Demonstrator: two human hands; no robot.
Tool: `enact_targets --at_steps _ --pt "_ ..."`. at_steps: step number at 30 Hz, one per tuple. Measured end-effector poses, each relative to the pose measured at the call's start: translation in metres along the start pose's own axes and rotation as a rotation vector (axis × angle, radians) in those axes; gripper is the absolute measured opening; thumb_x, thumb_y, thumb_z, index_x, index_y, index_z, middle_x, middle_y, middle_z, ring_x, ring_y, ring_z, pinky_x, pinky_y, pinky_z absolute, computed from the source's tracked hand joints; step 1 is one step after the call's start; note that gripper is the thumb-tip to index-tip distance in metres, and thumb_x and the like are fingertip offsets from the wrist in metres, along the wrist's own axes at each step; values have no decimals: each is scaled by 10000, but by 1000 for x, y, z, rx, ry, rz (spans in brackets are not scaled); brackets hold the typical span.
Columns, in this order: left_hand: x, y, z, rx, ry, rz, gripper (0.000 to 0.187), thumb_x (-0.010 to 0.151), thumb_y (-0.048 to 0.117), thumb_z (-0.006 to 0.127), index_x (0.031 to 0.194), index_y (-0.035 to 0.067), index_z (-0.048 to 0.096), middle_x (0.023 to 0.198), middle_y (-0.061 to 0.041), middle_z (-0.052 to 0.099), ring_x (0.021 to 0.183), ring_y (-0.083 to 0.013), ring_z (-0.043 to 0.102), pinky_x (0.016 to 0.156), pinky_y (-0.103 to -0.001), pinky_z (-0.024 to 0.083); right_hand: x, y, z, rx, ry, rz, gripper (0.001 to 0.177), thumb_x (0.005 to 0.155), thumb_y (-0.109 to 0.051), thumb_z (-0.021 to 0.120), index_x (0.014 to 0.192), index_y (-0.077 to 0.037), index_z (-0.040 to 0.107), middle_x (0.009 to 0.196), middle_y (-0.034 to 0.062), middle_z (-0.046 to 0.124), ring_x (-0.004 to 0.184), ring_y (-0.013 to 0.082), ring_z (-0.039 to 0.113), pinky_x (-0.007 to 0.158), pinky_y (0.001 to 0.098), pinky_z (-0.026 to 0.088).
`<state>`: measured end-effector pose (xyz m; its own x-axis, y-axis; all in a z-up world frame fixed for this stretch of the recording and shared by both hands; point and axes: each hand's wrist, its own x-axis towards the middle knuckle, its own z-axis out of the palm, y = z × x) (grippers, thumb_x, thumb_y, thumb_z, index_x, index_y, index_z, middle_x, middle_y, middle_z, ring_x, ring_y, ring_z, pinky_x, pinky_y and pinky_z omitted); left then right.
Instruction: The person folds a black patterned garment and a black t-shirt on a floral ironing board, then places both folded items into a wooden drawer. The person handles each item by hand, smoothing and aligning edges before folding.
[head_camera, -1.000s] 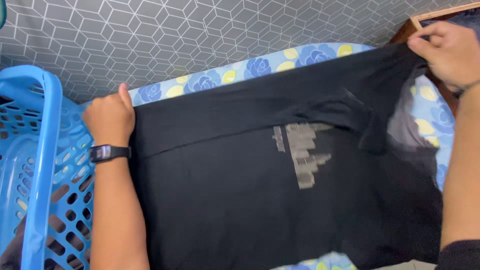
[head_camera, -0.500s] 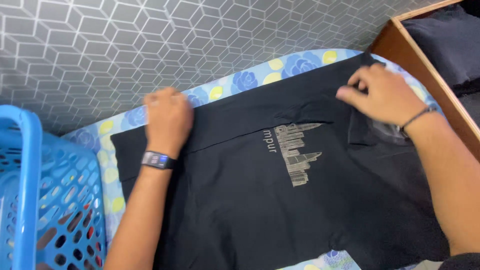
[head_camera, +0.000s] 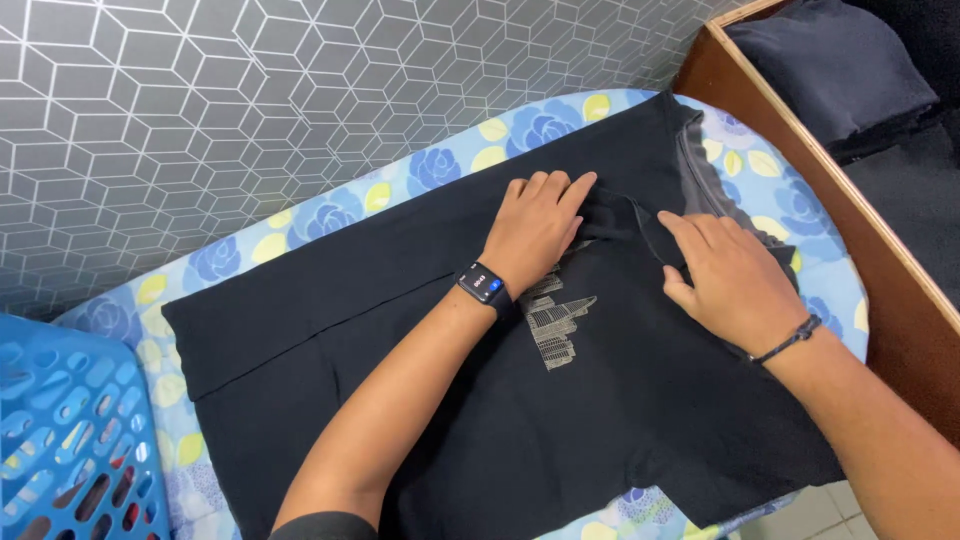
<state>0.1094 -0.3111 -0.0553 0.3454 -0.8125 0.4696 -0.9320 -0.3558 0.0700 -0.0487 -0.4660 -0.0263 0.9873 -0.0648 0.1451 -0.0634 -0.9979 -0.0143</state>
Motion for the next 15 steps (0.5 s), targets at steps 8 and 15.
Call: enact_targets --at_steps 8,15 --pt "1 7 4 -27 55 28 136 734 -6 485 810 89 545 756 -41 425 702 -217 416 638 -327 341 -9 4 1 21 197 -175 403 697 29 521 1097 -7 480 985 130 454 895 259 512 879 332 412" --pt "-12 15 -27 -162 6 165 186 696 67 556 853 90 460 955 -94 463 748 -234 460 693 -366 366 -6 14 -3 294 241 -93 191 735 2 495 904 -26 578 993 118 572 919 231 552 845 317 420"
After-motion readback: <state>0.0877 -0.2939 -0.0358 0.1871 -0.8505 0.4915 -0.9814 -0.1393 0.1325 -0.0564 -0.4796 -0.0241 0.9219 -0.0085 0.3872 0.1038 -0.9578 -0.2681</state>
